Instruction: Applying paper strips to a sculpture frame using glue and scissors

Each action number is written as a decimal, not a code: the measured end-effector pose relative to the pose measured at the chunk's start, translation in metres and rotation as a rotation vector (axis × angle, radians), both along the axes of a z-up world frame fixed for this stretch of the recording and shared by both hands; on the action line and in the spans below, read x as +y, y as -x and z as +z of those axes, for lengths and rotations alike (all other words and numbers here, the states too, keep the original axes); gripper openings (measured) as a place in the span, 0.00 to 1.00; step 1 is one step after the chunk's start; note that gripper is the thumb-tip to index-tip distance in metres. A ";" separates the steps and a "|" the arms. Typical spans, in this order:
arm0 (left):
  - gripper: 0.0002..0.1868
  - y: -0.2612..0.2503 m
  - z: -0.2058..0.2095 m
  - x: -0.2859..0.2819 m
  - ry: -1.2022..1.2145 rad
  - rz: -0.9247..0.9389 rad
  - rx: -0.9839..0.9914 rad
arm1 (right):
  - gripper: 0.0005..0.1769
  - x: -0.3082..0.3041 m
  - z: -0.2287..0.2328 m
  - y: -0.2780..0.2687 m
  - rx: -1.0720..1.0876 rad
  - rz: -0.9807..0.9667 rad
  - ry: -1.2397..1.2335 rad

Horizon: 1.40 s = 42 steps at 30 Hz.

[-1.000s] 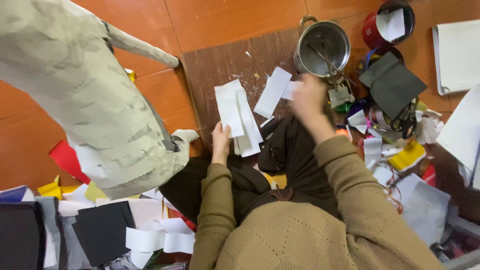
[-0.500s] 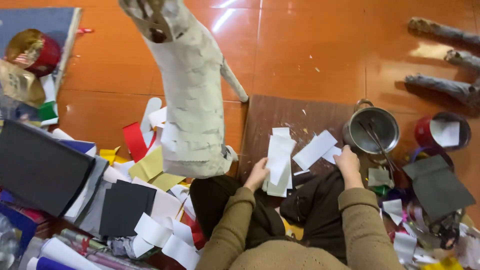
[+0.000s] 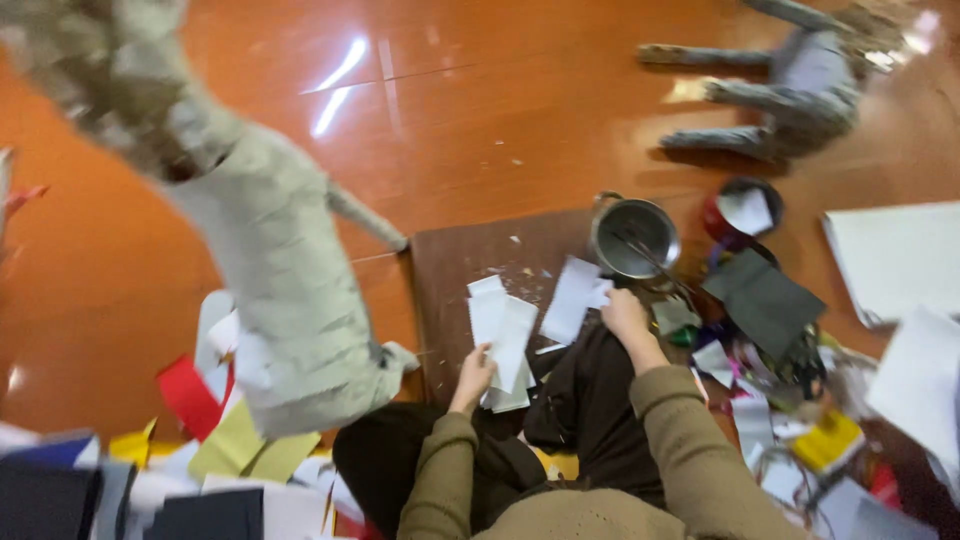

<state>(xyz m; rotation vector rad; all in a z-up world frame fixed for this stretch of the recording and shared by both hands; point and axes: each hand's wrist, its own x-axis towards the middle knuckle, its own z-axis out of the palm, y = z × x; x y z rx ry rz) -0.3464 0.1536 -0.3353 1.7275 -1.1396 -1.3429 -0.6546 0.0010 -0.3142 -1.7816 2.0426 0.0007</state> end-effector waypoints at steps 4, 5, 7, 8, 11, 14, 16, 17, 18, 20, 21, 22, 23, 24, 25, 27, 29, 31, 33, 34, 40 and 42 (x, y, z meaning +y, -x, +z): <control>0.28 -0.006 0.022 -0.006 0.015 0.163 0.125 | 0.16 0.001 0.054 -0.014 0.126 0.063 0.134; 0.27 -0.007 0.018 -0.004 0.007 0.280 0.179 | 0.09 -0.004 0.048 -0.012 0.214 0.165 0.424; 0.27 -0.011 0.004 -0.003 -0.004 0.387 0.232 | 0.07 -0.013 0.051 -0.003 0.310 0.255 0.712; 0.25 -0.013 -0.006 -0.004 -0.027 0.425 0.245 | 0.08 -0.016 0.061 0.004 0.387 0.155 0.577; 0.24 -0.016 -0.015 -0.007 -0.056 0.480 0.259 | 0.10 -0.033 0.038 0.034 0.434 0.025 0.400; 0.26 -0.016 -0.008 -0.008 -0.062 0.503 0.273 | 0.09 -0.039 0.022 0.048 0.435 0.047 0.414; 0.27 -0.014 -0.007 -0.006 -0.064 0.510 0.284 | 0.08 -0.035 0.033 0.048 0.459 0.099 0.466; 0.27 -0.014 -0.009 -0.007 -0.059 0.529 0.268 | 0.07 -0.035 0.045 0.045 0.463 0.127 0.490; 0.27 -0.014 -0.011 -0.008 -0.054 0.547 0.253 | 0.08 -0.034 0.056 0.042 0.466 0.155 0.514; 0.27 -0.013 -0.009 -0.008 -0.065 0.549 0.234 | 0.08 -0.034 0.058 0.038 0.418 0.190 0.456; 0.27 -0.013 -0.008 -0.008 -0.074 0.549 0.217 | 0.08 -0.035 0.059 0.036 0.371 0.223 0.401; 0.27 -0.013 -0.007 -0.010 -0.075 0.551 0.215 | 0.08 -0.038 0.061 0.036 0.369 0.225 0.399; 0.27 -0.013 -0.006 -0.011 -0.102 0.553 0.206 | 0.11 -0.040 0.062 0.037 0.403 0.147 0.279; 0.28 -0.014 -0.005 -0.012 -0.128 0.555 0.198 | 0.14 -0.042 0.064 0.038 0.435 0.070 0.158; 0.28 -0.013 -0.003 -0.011 -0.129 0.557 0.197 | 0.14 -0.040 0.072 0.039 0.435 0.072 0.157; 0.29 -0.011 0.000 -0.008 -0.072 0.587 0.200 | 0.18 -0.036 0.088 0.041 0.253 -0.038 0.013; 0.30 -0.016 -0.015 -0.013 -0.105 0.580 0.210 | 0.20 -0.016 0.067 0.040 0.019 -0.081 0.017; 0.30 -0.014 -0.007 -0.016 -0.142 0.575 0.220 | 0.22 0.003 0.058 0.037 -0.213 -0.125 0.015; 0.32 -0.007 0.024 -0.020 -0.199 0.639 0.320 | 0.25 0.021 0.061 0.031 -0.558 -0.337 0.029; 0.32 -0.009 0.020 -0.022 -0.206 0.646 0.320 | 0.25 0.030 0.069 0.020 -0.554 -0.333 0.021; 0.28 -0.016 -0.005 -0.024 -0.284 0.654 0.478 | 0.18 0.082 0.085 -0.062 -1.150 -0.459 -0.189; 0.29 -0.018 -0.010 -0.019 -0.225 0.586 0.364 | 0.16 0.092 0.068 -0.086 -1.072 -0.304 -0.323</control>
